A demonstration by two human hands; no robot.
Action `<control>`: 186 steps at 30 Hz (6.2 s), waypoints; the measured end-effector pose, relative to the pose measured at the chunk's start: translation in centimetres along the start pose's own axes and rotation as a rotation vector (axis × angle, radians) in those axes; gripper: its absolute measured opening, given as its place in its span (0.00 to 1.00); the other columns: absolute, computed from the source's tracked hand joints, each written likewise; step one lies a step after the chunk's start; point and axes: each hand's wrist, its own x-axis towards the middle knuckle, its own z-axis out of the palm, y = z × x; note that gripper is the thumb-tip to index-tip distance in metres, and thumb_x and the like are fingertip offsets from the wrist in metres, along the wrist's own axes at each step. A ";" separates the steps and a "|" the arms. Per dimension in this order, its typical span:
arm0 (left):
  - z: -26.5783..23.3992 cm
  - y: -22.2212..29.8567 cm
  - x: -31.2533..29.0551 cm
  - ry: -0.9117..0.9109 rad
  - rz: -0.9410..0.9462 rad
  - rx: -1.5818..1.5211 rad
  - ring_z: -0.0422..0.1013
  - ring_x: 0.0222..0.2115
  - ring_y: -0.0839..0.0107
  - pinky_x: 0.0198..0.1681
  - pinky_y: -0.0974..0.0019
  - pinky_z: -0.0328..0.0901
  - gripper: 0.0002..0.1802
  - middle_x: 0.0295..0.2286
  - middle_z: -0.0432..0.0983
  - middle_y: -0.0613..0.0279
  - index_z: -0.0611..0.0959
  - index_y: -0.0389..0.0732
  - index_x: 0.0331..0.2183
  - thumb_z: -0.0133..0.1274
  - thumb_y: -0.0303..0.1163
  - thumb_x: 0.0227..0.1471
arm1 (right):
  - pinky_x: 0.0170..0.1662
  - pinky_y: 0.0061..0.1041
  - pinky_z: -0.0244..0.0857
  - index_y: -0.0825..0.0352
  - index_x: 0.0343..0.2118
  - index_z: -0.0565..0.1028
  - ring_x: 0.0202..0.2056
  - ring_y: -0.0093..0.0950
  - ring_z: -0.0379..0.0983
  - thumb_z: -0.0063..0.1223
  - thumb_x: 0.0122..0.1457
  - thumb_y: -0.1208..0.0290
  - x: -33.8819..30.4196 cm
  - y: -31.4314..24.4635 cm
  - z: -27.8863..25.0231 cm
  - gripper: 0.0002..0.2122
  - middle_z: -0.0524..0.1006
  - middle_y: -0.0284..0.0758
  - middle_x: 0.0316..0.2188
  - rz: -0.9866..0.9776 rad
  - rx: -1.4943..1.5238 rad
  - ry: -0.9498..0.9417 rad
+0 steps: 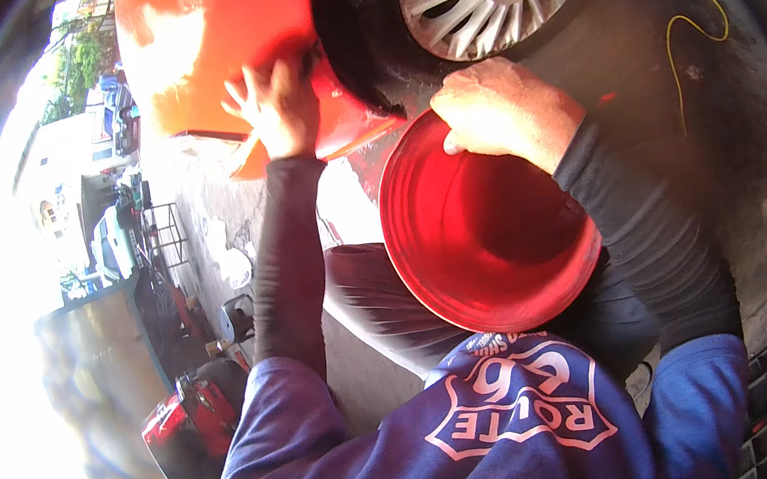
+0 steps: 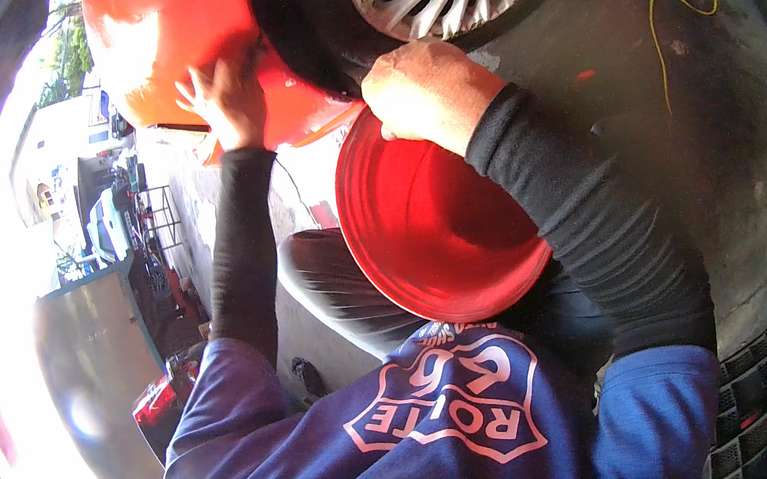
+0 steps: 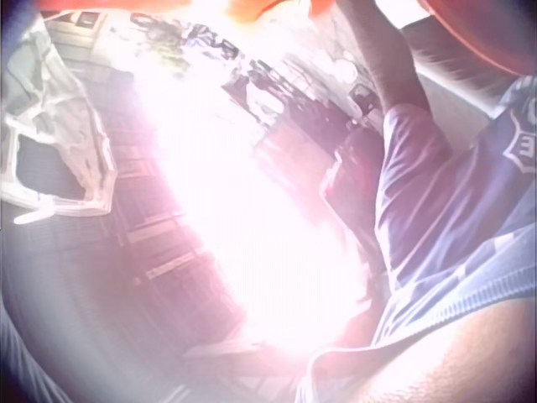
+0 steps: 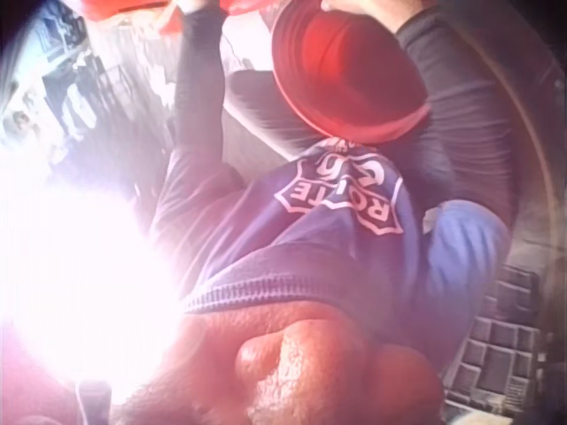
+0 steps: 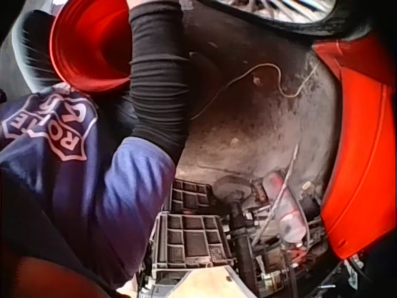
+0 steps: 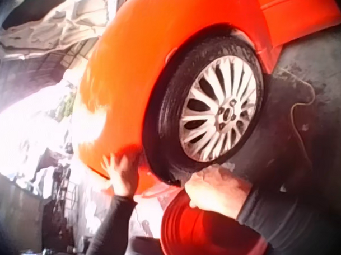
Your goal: The person kneels beside a red car and repeatedly wipes the front bumper and wheel arch with a cloth, frequently dipping the cloth into a red bucket. The person continues this cleaning motion along the lower front bodywork of the car.
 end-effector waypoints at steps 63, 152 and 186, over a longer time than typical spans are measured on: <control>-4.7 1.8 3.4 -0.206 -0.012 -0.462 0.72 0.35 0.58 0.39 0.57 0.67 0.13 0.29 0.76 0.57 0.84 0.40 0.35 0.65 0.31 0.44 | 0.39 0.38 0.74 0.72 0.31 0.81 0.35 0.42 0.80 0.61 0.53 0.60 0.6 0.7 -1.9 0.16 0.81 0.48 0.30 0.072 0.003 0.093; -0.1 0.0 -1.2 -0.025 0.295 -0.126 0.69 0.31 0.57 0.40 0.46 0.59 0.09 0.21 0.69 0.65 0.77 0.49 0.22 0.62 0.36 0.44 | 0.40 0.40 0.74 0.71 0.31 0.79 0.37 0.42 0.79 0.61 0.53 0.60 0.0 0.1 -2.3 0.16 0.81 0.46 0.31 0.059 -0.021 0.051; -0.8 -0.6 0.3 -0.047 0.374 -0.140 0.69 0.35 0.58 0.47 0.37 0.58 0.05 0.25 0.73 0.69 0.79 0.48 0.23 0.61 0.34 0.44 | 0.42 0.40 0.73 0.71 0.33 0.79 0.39 0.43 0.79 0.60 0.54 0.60 -0.2 -0.4 -2.9 0.16 0.80 0.46 0.33 0.087 -0.022 -0.027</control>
